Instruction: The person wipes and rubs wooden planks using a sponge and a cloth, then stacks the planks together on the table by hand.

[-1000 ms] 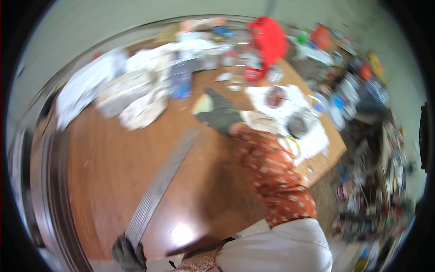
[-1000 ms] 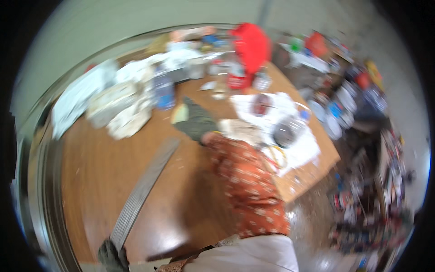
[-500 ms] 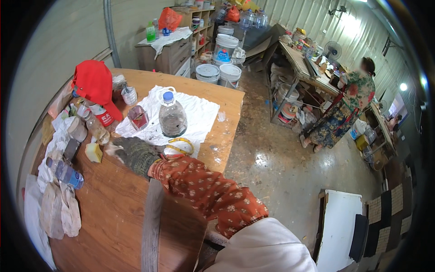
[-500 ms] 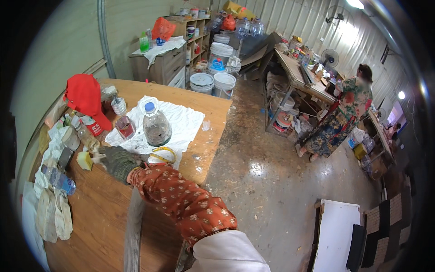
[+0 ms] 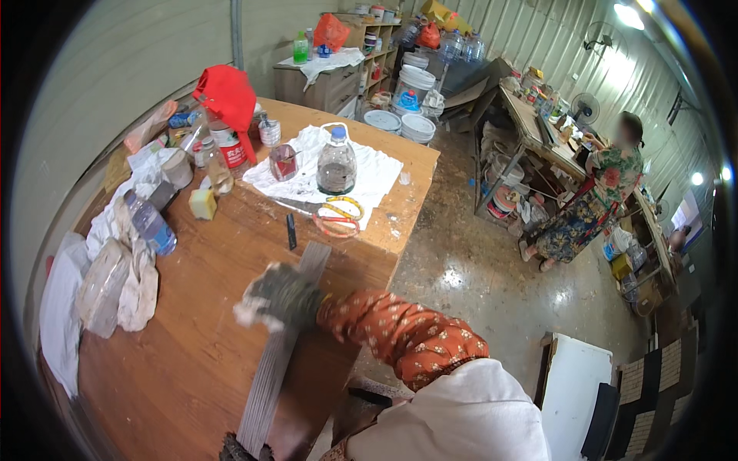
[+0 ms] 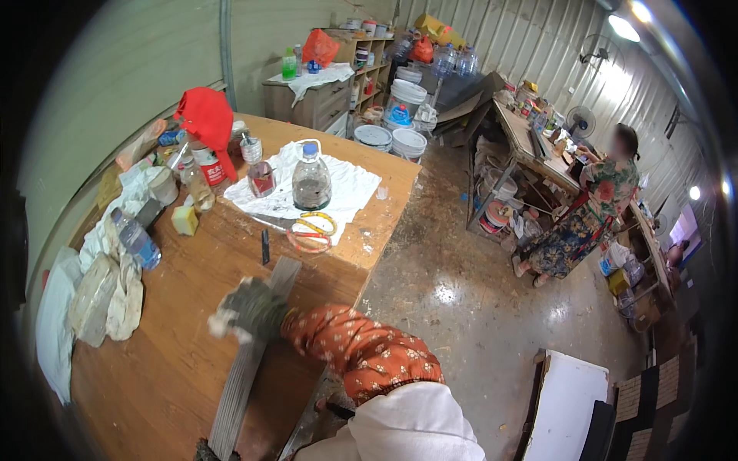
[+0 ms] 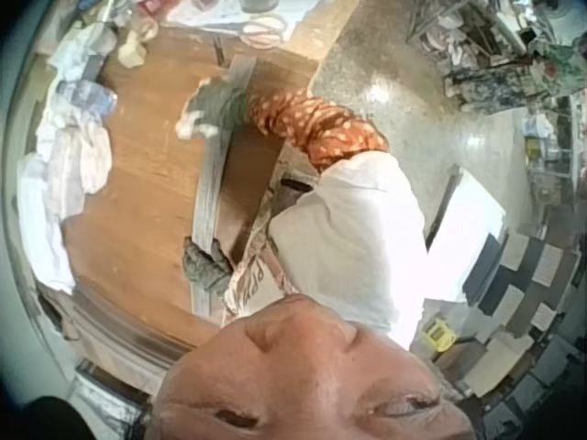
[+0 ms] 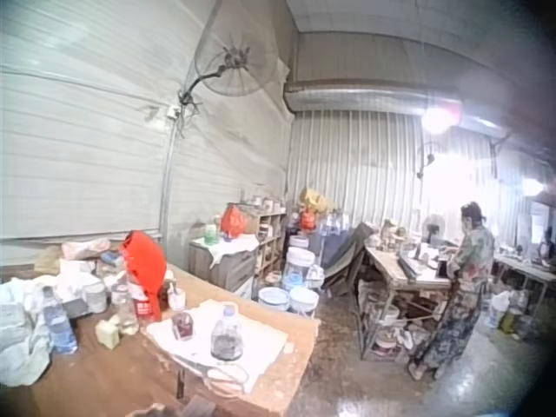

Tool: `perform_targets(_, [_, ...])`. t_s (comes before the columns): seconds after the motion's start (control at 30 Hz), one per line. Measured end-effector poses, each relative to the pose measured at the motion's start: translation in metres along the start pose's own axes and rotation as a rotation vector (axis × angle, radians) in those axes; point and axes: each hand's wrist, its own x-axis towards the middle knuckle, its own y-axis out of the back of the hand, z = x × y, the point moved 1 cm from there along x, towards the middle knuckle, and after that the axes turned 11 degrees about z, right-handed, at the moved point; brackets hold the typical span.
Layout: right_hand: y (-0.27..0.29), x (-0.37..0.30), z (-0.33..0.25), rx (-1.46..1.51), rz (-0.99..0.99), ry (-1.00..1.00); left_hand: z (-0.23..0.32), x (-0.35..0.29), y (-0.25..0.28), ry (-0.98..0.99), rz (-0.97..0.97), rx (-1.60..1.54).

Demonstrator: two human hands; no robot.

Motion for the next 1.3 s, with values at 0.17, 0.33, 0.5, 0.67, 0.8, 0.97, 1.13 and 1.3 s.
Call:
perform_targets(0.17, [0.002, -0.026, 0.046, 0.132, 0.257, -0.197, -0.013, -0.010, -0.007, -0.171, 0.085, -0.096])
perform_targets(0.33, [0.000, -0.009, -0.092, 0.460, 0.208, 0.096, -0.021, -0.012, 0.001, -0.203, 0.082, -0.151])
perform_targets(0.5, [-0.053, -0.036, -0.067, 0.103, 0.112, 0.104, -0.050, -0.021, -0.030, -0.295, 0.371, -0.226])
perform_targets(0.67, [-0.008, -0.014, -0.109, 0.389, -0.161, -0.377, -0.044, -0.024, -0.020, -0.026, 0.222, -0.299])
perform_targets(0.8, [-0.036, 0.032, -0.194, 0.681, -0.169, -0.258, -0.038, -0.033, -0.027, 0.016, 0.440, -0.215])
perform_targets(0.97, [-0.077, 0.059, -0.374, 0.618, -0.694, 0.792, -0.037, -0.053, -0.035, 0.083, 0.454, -0.192])
perform_targets(1.13, [-0.141, 0.040, -0.402, 0.565, -0.689, 0.834, -0.026, -0.045, -0.053, 0.206, 0.492, -0.312])
perform_targets(1.3, [-0.180, 0.066, -0.429, 0.539, -0.658, 0.705, -0.026, -0.043, -0.072, 0.259, 0.497, -0.404])
